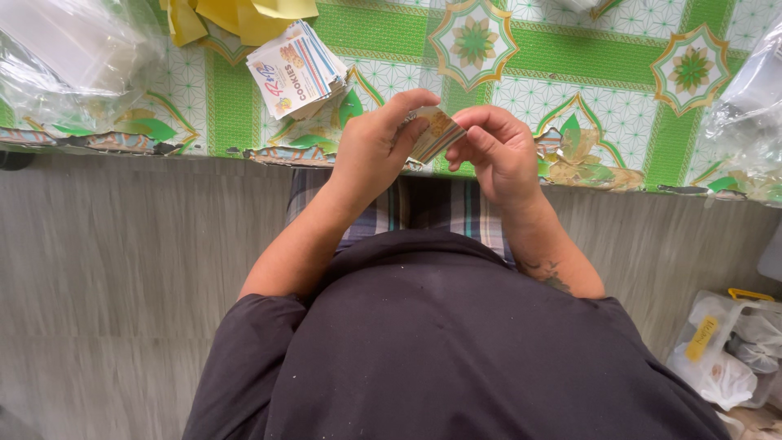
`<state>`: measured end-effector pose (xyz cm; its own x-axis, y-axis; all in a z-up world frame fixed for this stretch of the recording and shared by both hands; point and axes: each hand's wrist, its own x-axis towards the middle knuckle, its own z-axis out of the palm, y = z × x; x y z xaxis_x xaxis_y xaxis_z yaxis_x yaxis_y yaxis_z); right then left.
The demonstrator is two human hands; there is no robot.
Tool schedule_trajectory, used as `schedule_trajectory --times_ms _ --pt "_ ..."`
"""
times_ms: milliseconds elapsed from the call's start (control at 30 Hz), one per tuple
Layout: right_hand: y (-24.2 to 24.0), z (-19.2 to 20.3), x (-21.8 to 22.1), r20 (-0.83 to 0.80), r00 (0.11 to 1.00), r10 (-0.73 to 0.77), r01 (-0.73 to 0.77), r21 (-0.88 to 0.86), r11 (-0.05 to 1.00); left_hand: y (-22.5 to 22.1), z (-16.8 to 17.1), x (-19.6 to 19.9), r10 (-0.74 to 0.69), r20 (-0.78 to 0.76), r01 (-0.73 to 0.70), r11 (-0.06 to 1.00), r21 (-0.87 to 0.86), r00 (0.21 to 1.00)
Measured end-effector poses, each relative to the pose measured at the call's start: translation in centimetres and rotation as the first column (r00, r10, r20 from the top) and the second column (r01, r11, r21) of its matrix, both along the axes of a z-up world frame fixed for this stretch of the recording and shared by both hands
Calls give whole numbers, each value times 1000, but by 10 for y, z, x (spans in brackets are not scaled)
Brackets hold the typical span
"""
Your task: The person organizes clear plastic sleeves on a table and applies adhesive labels from a stack to the center of each sleeve one by one.
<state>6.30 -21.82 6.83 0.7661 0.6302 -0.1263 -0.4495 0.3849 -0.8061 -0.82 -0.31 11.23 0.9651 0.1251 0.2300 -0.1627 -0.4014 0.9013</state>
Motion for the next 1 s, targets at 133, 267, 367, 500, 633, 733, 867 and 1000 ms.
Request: schedule_trajectory --times_ms 133,267,367,500,633,733,867,1000 --pt "-2 1 3 40 999 12 -12 -8 1000 -2 3 0 -12 -4 12 1000 7 1000" --pt "-5 1 6 -66 997 43 -40 38 998 -1 1 -2 -1 -8 1 1000 21 1000" --pt "-6 1 4 -26 999 27 -28 -3 1000 -1 -1 -3 -2 28 0 997 74 1000" --pt "-4 1 -1 129 991 -28 41 -99 994 -6 -3 -4 -15 82 5 992 123 997" --pt "-2 7 -2 220 974 -57 115 -260 959 -9 -3 -4 -46 101 30 987 155 994" --pt "-1 20 0 284 959 -18 115 -327 938 -7 -3 -2 -61 111 36 975 218 992" --pt "1 36 -2 493 864 106 219 -557 801 -6 -4 -1 -114 65 89 949 302 991" --pt "12 39 -7 781 578 238 472 -558 683 -7 -5 0 -125 109 93 960 262 986"
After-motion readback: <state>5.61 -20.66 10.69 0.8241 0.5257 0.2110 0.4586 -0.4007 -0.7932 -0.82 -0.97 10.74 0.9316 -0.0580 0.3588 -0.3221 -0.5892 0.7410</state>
